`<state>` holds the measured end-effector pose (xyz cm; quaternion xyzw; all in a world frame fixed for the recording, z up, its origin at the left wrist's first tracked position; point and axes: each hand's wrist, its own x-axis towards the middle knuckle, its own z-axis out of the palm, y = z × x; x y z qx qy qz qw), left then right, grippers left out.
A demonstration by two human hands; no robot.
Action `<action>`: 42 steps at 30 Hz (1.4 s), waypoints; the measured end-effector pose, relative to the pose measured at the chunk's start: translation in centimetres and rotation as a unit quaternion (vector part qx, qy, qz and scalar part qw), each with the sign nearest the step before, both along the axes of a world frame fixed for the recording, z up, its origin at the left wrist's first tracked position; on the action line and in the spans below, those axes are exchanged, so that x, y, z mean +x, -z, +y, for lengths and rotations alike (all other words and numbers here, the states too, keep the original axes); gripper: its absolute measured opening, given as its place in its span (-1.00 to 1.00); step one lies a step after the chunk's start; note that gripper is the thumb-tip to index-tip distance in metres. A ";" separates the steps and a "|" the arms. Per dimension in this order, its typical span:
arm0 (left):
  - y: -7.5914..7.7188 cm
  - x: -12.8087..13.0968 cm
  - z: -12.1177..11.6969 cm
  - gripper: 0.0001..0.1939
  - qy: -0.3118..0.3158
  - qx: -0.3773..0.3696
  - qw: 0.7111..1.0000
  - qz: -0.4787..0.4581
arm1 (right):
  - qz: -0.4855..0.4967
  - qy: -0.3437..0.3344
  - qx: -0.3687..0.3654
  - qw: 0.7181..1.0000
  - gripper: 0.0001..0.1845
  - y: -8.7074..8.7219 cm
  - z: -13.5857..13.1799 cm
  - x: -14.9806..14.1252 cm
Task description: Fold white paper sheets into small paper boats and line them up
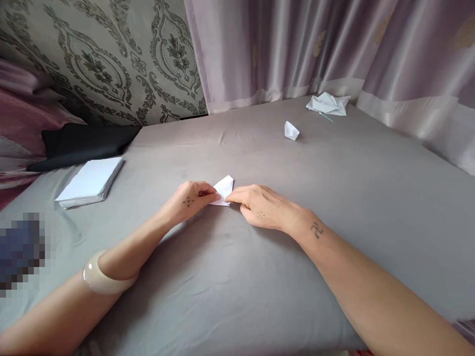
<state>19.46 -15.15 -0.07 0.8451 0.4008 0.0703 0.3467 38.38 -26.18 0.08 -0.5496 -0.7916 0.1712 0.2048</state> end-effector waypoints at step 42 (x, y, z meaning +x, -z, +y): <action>0.6 0.3 0.0 -0.75 -0.057 0.028 0.995 0.073 | -0.054 -0.022 0.018 0.998 -0.63 0.5 0.3 -1.2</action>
